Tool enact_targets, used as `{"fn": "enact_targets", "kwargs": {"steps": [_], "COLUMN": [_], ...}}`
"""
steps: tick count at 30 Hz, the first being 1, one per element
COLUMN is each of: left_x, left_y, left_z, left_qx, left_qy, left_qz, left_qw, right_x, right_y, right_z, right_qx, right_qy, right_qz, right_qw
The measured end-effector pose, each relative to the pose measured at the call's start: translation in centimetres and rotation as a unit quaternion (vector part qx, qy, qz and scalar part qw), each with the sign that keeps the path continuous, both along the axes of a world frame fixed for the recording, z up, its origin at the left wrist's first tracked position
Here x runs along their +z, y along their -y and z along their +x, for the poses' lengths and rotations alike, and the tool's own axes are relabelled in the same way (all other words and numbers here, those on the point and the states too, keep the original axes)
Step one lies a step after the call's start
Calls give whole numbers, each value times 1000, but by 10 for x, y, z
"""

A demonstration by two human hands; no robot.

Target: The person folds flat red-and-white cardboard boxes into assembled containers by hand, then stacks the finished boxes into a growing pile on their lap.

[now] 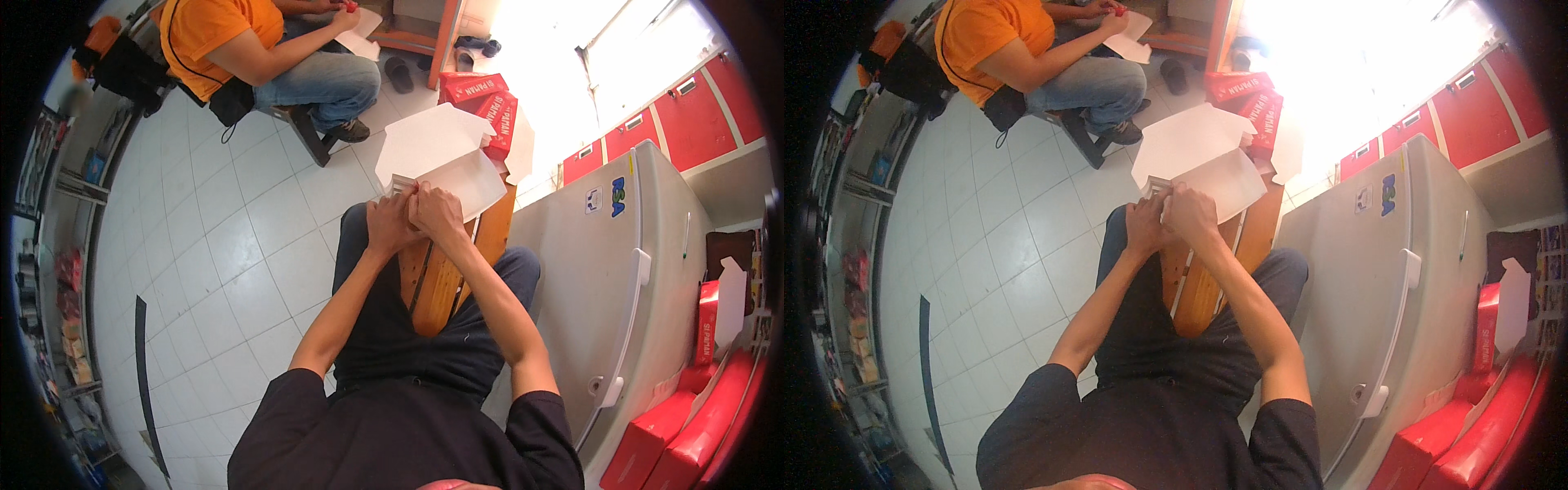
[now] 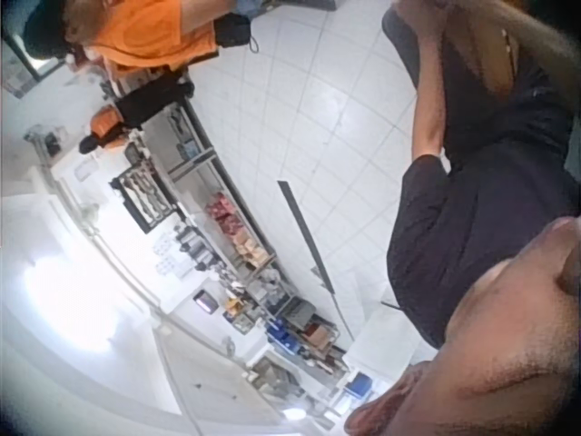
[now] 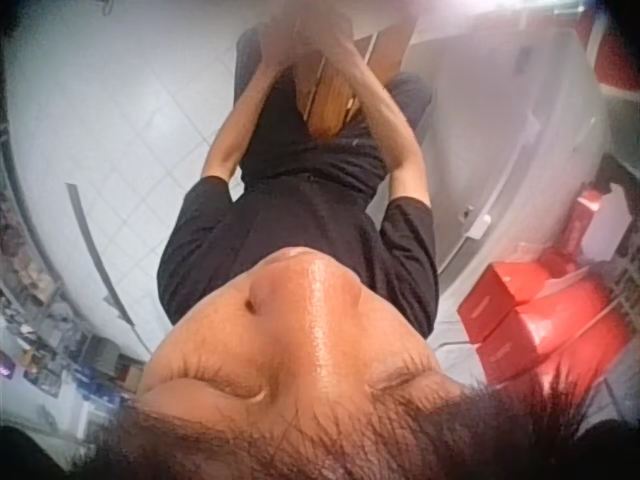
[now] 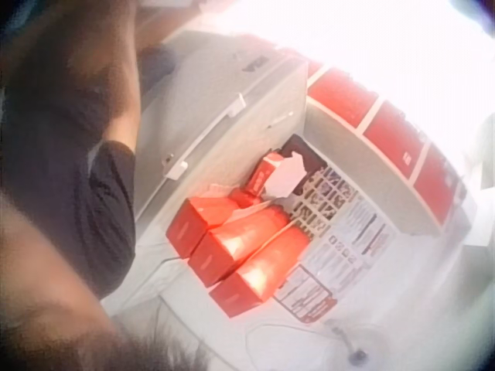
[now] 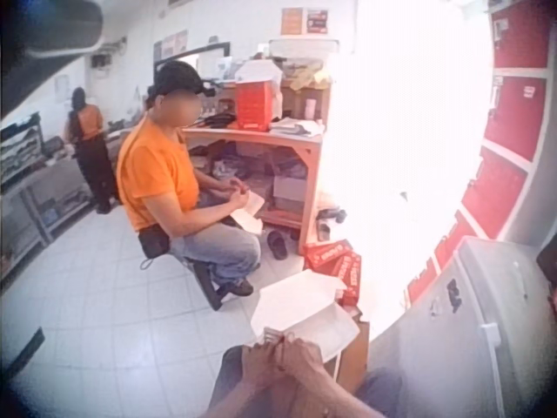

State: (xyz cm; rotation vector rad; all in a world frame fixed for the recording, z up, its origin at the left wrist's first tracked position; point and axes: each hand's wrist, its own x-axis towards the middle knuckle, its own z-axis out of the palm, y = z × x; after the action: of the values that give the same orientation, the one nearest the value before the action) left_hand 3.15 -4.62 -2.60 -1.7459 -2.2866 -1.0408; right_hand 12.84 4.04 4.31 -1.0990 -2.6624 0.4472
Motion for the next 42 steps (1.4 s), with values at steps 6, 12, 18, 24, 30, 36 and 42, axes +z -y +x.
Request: {"fn": "enact_targets", "kwargs": {"steps": [6,12,18,24,30,36,42], "left_x": [-7,16,22,33,26,24,23], "left_y": [-5,7,-26,-44,-42,-42,-41], "left_z": [3,15,-6,-22,-24,-24,-23], "left_qx": [-20,-84,57,178,191,197,189], "left_qy": [209,309,417,334,253,225,218], "left_qz": [-77,65,52,-23,-25,-28,-31], "left_qw": [975,945,905,925,948,954,957], "right_x": [4,13,-6,-16,-27,-40,-48], "right_y": [3,-76,-107,-52,-45,-50,-49], "right_z": [-4,27,67,59,60,63,65], "right_qx": [-3,-152,-201,-290,-288,-273,-275], "right_qy": [4,-148,-67,-144,-189,-259,-315], "right_qz": [-23,166,-180,-188,-155,-150,-145], "right_qw": [1000,963,961,927,926,914,897]}}
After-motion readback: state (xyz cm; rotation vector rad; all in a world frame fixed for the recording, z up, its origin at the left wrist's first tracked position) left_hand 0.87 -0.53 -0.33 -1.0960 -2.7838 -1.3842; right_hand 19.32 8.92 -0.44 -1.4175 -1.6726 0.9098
